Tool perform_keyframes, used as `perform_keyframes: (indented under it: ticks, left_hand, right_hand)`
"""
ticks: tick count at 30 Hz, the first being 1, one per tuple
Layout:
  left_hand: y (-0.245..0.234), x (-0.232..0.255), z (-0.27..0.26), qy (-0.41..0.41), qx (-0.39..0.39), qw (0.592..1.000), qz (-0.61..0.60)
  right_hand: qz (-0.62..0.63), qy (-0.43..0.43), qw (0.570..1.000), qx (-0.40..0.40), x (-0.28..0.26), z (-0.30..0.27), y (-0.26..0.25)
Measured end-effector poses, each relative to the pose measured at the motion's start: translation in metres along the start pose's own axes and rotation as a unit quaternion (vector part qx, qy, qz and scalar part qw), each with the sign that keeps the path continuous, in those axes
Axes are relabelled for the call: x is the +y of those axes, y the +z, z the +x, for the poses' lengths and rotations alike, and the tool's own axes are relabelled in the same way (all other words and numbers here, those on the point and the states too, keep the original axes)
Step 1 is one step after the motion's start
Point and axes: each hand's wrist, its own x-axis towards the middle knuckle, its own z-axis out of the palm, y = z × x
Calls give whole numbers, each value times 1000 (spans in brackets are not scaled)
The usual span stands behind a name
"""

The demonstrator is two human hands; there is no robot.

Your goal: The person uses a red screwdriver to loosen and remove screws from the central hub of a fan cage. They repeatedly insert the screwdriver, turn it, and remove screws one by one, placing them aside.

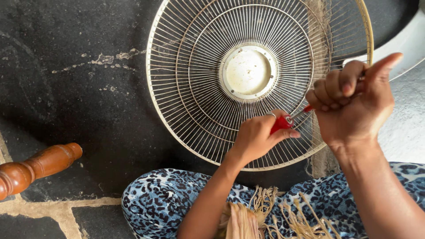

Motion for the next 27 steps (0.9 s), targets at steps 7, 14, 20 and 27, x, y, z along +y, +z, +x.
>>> perform_keyframes:
  ticks: [7, 14, 20, 27]
  left_hand:
    - [6, 1, -8, -31, -77, 985, -150]
    - [0, 19, -14, -133, -158, 927, -313]
    - [2, 31, -22, -115, -140, 926, -332]
    - [16, 40, -17, -110, -109, 952, -266]
  right_hand:
    - [201, 20, 979, 15, -7, -5, -13]
    - [-63, -30, 997, -26, -12, -18, 9]
    - [-39, -2, 999, -39, -7, -27, -15]
    - [-36, -36, 997, -50, -9, -26, -18]
